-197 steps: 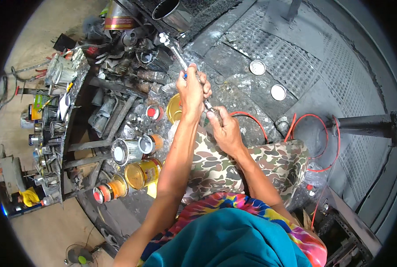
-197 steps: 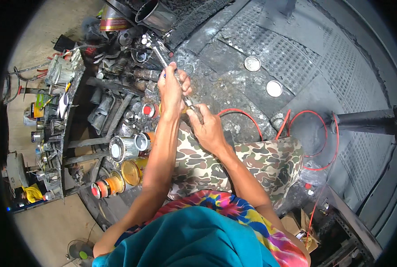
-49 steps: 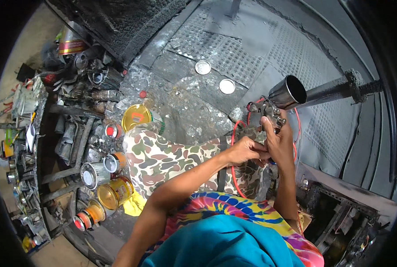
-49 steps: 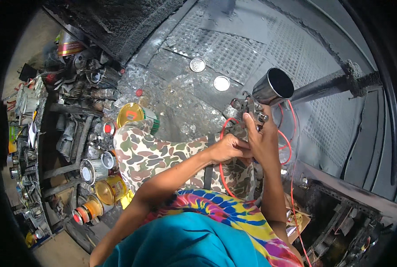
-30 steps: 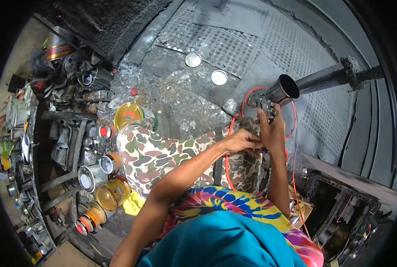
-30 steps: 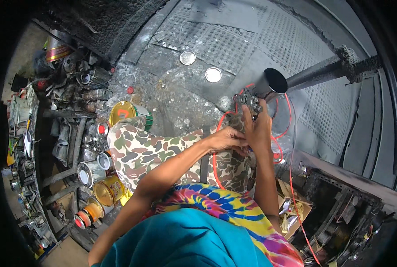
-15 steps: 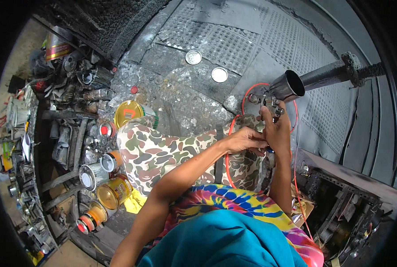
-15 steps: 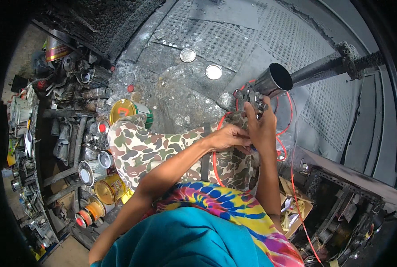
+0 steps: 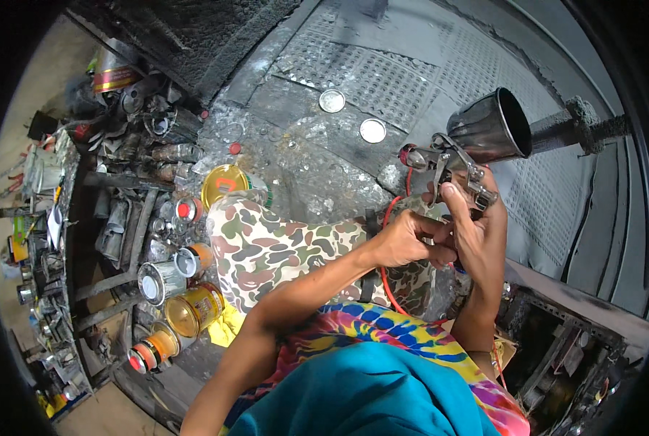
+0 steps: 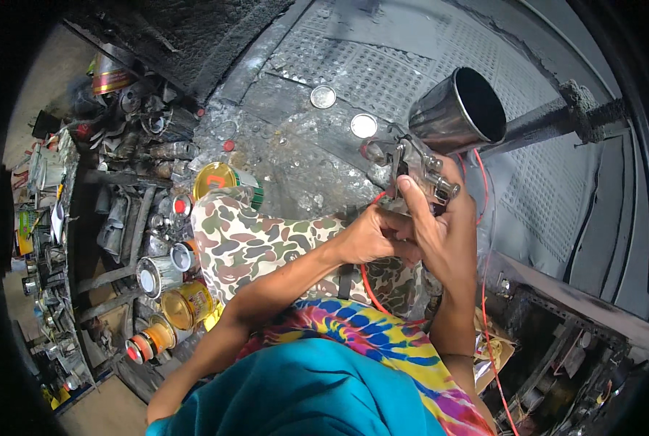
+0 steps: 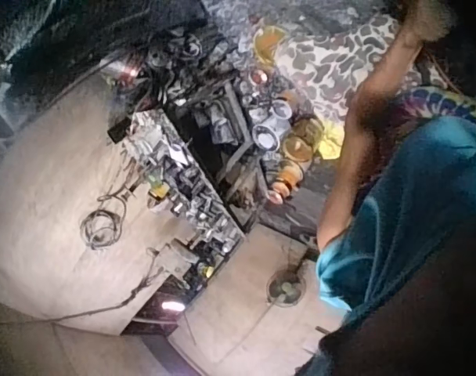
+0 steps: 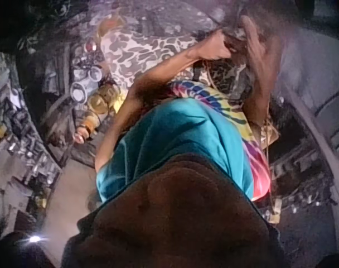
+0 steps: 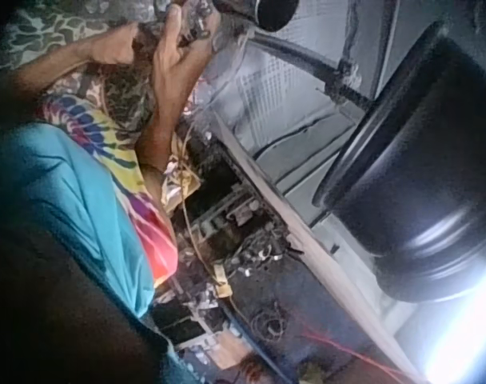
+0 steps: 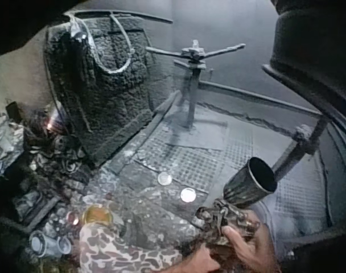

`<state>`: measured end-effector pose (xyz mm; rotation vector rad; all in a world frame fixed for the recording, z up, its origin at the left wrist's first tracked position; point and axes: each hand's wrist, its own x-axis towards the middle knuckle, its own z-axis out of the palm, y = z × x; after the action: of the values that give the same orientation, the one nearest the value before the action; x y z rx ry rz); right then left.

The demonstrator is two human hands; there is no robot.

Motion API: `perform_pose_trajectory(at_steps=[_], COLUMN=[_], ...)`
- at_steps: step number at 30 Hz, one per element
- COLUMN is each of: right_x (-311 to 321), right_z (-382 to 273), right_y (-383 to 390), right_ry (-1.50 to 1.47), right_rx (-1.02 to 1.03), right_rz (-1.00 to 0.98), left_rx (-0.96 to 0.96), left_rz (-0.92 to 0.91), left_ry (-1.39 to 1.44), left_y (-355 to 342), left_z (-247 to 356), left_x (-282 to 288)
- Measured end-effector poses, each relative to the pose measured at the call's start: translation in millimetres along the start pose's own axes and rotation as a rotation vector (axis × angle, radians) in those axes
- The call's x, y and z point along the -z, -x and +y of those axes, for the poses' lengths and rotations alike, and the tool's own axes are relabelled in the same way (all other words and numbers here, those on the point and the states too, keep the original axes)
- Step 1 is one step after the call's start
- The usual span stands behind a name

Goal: The person prepares a paint sprayer and applies paint to a car rim that is mounted on a stand.

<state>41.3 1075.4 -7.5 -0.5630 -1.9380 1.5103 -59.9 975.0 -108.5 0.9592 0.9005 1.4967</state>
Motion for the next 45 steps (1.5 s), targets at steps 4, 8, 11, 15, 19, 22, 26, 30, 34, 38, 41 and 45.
perform_pose_trajectory(at_steps=[4, 8, 11, 15, 19, 22, 26, 30, 34, 38, 41, 45], right_x=[-3, -14, -15, -17, -16, -20, -21, -25, -28, -26, -22, -24], right_z=[-8, 5, 10, 13, 5, 6, 13, 23, 18, 9, -1, -18], right_y=[2, 2, 2, 1, 5, 5, 3, 2, 3, 5, 7, 18], right_ry=[-0.084, -0.058, -0.035, -0.03, -0.034, -0.029, 0.016, -0.024, -0.071, -0.057, 0.131, 0.175], right_rx=[-0.103, -0.047, -0.055, 0.008, -0.089, -0.063, -0.073, -0.052, -0.068, -0.052, 0.032, 0.087], right_rz=[-0.058, -0.068, -0.078, -0.071, -0.088, -0.095, -0.094, -0.093, -0.112, -0.117, -0.155, -0.18], left_rx=[0.038, 0.09, 0.107, 0.07, 0.053, 0.067, 0.123, 0.145, 0.15, 0.149, 0.049, -0.043], left_rz=[0.054, 0.009, 0.045, 0.072, 0.112, 0.114, 0.148, 0.051, -0.026, -0.015, 0.112, 0.135], left_ry=[0.021, 0.087, 0.111, 0.073, 0.012, -0.023, 0.124, 0.145, 0.097, -0.042, -0.31, -0.18], left_y=[7, 13, 17, 20, 23, 26, 26, 28, 31, 31, 36, 50], left_z=[16, 9, 0, -14, -13, -14, -10, -7, -6, -4, -14, 6], left_x=[-6, 7, 7, 7, 2, 6, 1, 11, 26, 26, 24, 9])
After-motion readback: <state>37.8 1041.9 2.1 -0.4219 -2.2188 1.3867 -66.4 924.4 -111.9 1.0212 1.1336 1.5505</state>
